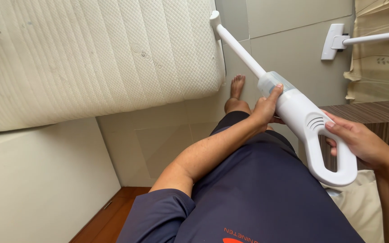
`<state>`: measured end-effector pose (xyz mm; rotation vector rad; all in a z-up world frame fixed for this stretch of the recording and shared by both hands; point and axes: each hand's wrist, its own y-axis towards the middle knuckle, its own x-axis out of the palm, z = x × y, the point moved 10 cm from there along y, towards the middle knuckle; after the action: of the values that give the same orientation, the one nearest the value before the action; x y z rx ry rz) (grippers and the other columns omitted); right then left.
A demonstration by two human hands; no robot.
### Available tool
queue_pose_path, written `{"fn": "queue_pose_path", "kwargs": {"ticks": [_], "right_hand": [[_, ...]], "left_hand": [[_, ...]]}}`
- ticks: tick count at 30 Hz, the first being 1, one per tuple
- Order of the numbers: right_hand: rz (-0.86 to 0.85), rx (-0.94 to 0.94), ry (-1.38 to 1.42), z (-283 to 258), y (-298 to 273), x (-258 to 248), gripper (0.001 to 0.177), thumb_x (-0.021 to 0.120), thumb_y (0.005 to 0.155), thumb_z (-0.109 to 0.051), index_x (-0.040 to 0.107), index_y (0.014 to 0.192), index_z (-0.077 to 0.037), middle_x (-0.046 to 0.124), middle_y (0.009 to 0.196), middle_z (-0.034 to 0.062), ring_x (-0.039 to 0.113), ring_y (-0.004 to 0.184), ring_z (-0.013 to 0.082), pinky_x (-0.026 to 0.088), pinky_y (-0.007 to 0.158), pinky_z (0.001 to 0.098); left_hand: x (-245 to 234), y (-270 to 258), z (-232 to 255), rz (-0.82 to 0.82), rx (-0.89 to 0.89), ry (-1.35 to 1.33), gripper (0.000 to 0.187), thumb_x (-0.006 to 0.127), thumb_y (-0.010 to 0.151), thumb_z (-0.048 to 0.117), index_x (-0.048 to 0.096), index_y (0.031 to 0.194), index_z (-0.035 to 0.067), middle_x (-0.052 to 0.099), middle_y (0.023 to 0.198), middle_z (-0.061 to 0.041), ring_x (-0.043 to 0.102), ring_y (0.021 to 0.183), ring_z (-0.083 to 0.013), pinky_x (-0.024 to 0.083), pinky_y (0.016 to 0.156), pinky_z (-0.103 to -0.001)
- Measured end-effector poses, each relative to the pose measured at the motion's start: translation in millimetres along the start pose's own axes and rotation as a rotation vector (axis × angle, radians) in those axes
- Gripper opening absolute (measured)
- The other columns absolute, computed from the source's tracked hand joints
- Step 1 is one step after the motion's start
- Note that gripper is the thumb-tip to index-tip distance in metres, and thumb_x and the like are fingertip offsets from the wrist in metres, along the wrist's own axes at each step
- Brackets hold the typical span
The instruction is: The person vacuums the edges of an upright mattress with a handheld vacuum cleaner, then vacuums across the top surface of the mattress.
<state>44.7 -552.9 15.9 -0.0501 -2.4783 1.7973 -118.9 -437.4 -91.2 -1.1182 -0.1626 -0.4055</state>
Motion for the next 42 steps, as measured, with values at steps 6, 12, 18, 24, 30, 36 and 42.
{"fn": "queue_pose_path", "kwargs": {"ticks": [6,12,18,24,30,36,42], "right_hand": [[-0.027,-0.030,0.042,-14,28,18,0.059,0.052,0.099,-0.032,0.048,0.157,-0.026,0.050,0.069,0.0006,0.053,0.054,0.0118,0.045,0.051,0.0253],[-0.017,0.018,0.048,-60,60,42,0.055,0.051,0.101,-0.033,0.050,0.156,-0.028,0.050,0.068,-0.0012,0.052,0.056,0.0093,0.046,0.052,0.0241],[-0.004,0.045,0.074,-105,90,53,0.055,0.051,0.101,-0.032,0.052,0.155,-0.028,0.049,0.068,-0.0024,0.050,0.054,0.0084,0.045,0.051,0.0230],[0.017,0.037,0.145,-126,113,70,0.053,0.052,0.103,-0.030,0.051,0.156,-0.024,0.050,0.072,-0.0033,0.050,0.058,0.0067,0.048,0.053,0.0234],[-0.033,-0.040,0.186,-122,116,78,0.056,0.052,0.101,-0.029,0.048,0.156,-0.022,0.054,0.077,-0.0057,0.051,0.060,0.0050,0.051,0.054,0.0224],[0.028,0.015,0.115,-81,82,74,0.056,0.052,0.102,-0.032,0.048,0.158,-0.026,0.052,0.074,-0.0019,0.052,0.059,0.0083,0.049,0.054,0.0237],[-0.023,-0.106,0.137,-19,30,73,0.056,0.051,0.100,-0.032,0.050,0.155,-0.025,0.052,0.069,-0.0035,0.052,0.053,0.0071,0.048,0.050,0.0232]], "left_hand": [[-26,23,8,0.052,-0.018,0.026,0.086,0.054,0.092,0.063,0.055,0.119,-0.018,0.068,0.098,-0.026,0.072,0.078,-0.0356,0.065,0.059,-0.046],[-64,59,34,0.076,-0.069,-0.007,0.086,0.054,0.091,0.065,0.057,0.117,-0.017,0.068,0.098,-0.024,0.073,0.077,-0.0322,0.065,0.058,-0.043],[-92,112,51,0.082,-0.113,0.031,0.090,0.052,0.095,0.065,0.057,0.114,-0.023,0.068,0.094,-0.030,0.072,0.070,-0.0349,0.064,0.053,-0.043],[-115,107,115,0.219,0.078,0.164,0.081,0.056,0.088,0.053,0.048,0.123,-0.019,0.066,0.104,-0.030,0.077,0.069,-0.0326,0.069,0.046,-0.042],[-100,96,109,0.106,-0.056,0.093,0.079,0.050,0.098,0.054,0.044,0.126,-0.019,0.064,0.101,-0.028,0.076,0.073,-0.0325,0.068,0.047,-0.039],[-94,51,100,0.158,0.079,0.155,0.077,0.054,0.088,0.051,0.047,0.121,-0.018,0.066,0.099,-0.030,0.076,0.072,-0.0388,0.069,0.049,-0.046],[-66,28,2,-0.031,-0.014,0.082,0.089,0.048,0.096,0.064,0.055,0.122,-0.021,0.067,0.100,-0.030,0.074,0.078,-0.0343,0.067,0.061,-0.046]]}}
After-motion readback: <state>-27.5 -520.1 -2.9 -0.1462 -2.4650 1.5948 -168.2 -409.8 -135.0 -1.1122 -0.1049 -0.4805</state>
